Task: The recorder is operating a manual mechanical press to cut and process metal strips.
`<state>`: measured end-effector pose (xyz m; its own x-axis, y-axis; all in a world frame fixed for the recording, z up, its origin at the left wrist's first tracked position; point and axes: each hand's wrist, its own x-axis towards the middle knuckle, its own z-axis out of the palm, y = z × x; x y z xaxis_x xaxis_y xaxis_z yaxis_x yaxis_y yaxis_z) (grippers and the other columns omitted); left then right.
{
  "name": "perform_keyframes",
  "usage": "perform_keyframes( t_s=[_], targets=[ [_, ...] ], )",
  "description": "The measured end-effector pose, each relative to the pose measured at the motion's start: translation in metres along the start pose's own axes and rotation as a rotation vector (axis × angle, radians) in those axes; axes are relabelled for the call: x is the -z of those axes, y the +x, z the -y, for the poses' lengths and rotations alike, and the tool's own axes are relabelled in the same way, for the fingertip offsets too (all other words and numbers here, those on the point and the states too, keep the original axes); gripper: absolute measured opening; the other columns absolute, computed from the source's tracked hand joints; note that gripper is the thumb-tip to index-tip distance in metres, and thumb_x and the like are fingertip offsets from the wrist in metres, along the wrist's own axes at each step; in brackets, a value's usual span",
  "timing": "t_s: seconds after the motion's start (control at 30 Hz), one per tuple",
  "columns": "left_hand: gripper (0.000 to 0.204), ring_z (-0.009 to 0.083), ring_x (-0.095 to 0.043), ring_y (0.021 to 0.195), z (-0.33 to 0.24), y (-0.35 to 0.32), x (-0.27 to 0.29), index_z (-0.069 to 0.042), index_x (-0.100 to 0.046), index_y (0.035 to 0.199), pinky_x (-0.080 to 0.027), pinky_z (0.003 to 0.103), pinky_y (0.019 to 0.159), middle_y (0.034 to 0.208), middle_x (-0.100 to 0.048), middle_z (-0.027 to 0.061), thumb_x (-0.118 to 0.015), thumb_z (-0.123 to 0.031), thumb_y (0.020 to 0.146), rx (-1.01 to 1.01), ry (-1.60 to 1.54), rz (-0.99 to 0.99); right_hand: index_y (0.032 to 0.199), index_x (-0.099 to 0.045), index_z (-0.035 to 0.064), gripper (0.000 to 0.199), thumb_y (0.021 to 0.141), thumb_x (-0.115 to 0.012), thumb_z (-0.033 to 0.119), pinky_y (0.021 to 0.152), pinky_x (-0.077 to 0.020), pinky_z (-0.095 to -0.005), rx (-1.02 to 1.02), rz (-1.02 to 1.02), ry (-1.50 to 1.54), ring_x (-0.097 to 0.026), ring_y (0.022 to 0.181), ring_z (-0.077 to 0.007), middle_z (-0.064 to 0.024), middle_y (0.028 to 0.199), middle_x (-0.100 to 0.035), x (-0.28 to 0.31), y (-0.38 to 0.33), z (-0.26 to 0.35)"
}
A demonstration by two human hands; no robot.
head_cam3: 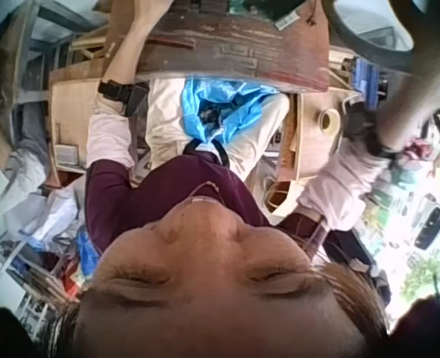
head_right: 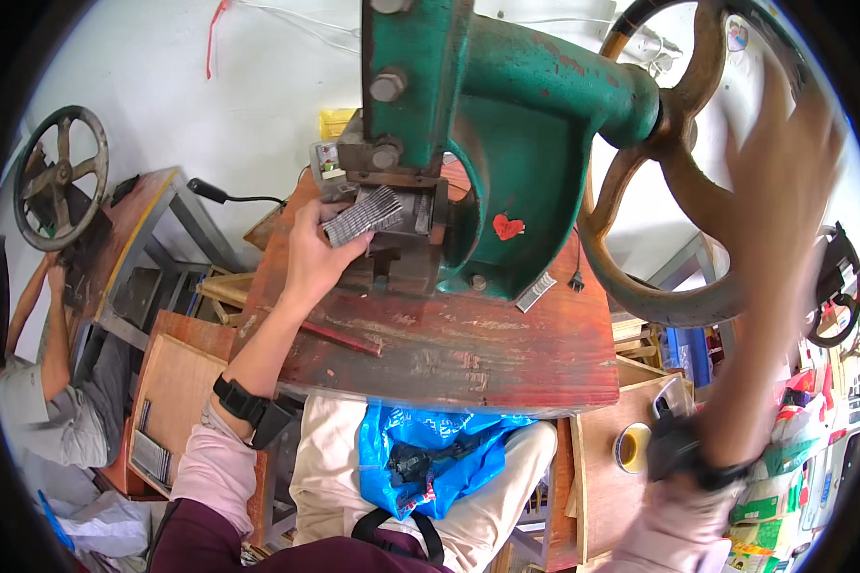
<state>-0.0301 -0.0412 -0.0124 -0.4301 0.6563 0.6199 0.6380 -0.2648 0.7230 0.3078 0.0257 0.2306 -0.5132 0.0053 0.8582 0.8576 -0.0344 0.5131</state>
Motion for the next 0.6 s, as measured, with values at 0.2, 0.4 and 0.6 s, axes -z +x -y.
perform_keyframes(
  t_s=[0.2, 0.4, 0.6],
  targets=[
    [0.04, 0.0287, -0.058, 0.094, -0.036, -0.075, 0.027, -0.005, -0.058, 0.093, -0.037, 0.041, 0.089, 0.095, -0.064, 0.0116, -0.079, -0.013, 0.059, -0.074, -0.046, -0.012, 0.123, -0.048, -0.0049, 0.046, 0.084, -0.066, 0.011, 0.093, -0.0446, -0.0361, -1.242, 0.995, 2.01, -0.057, 0.103, -0.0258, -0.0169, 0.113, -0.058, 0.14, -0.18, 0.191],
    [0.04, 0.026, -0.058, 0.101, -0.059, -0.15, 0.05, -0.004, -0.055, 0.091, -0.025, 0.05, 0.103, 0.104, -0.064, 0.0101, -0.078, -0.011, 0.059, -0.254, 0.109, 0.168, 0.114, -0.049, -0.0004, 0.027, 0.088, -0.058, 0.0, 0.086, -0.0482, -0.0306, -2.412, 0.573, 2.5, -0.059, 0.096, -0.0168, -0.0093, 0.104, -0.059, 0.204, -0.181, 0.271],
    [0.043, 0.0244, -0.061, 0.098, -0.062, -0.163, 0.035, -0.006, -0.054, 0.09, -0.031, 0.05, 0.097, 0.102, -0.066, 0.0085, -0.081, -0.016, 0.057, -0.365, 0.116, 0.167, 0.119, -0.048, -0.0015, 0.037, 0.084, -0.061, -0.003, 0.082, -0.0497, -0.0281, -2.275, 0.627, 2.558, -0.06, 0.092, -0.0154, -0.009, 0.102, -0.061, 0.198, -0.202, 0.245]
  ],
)
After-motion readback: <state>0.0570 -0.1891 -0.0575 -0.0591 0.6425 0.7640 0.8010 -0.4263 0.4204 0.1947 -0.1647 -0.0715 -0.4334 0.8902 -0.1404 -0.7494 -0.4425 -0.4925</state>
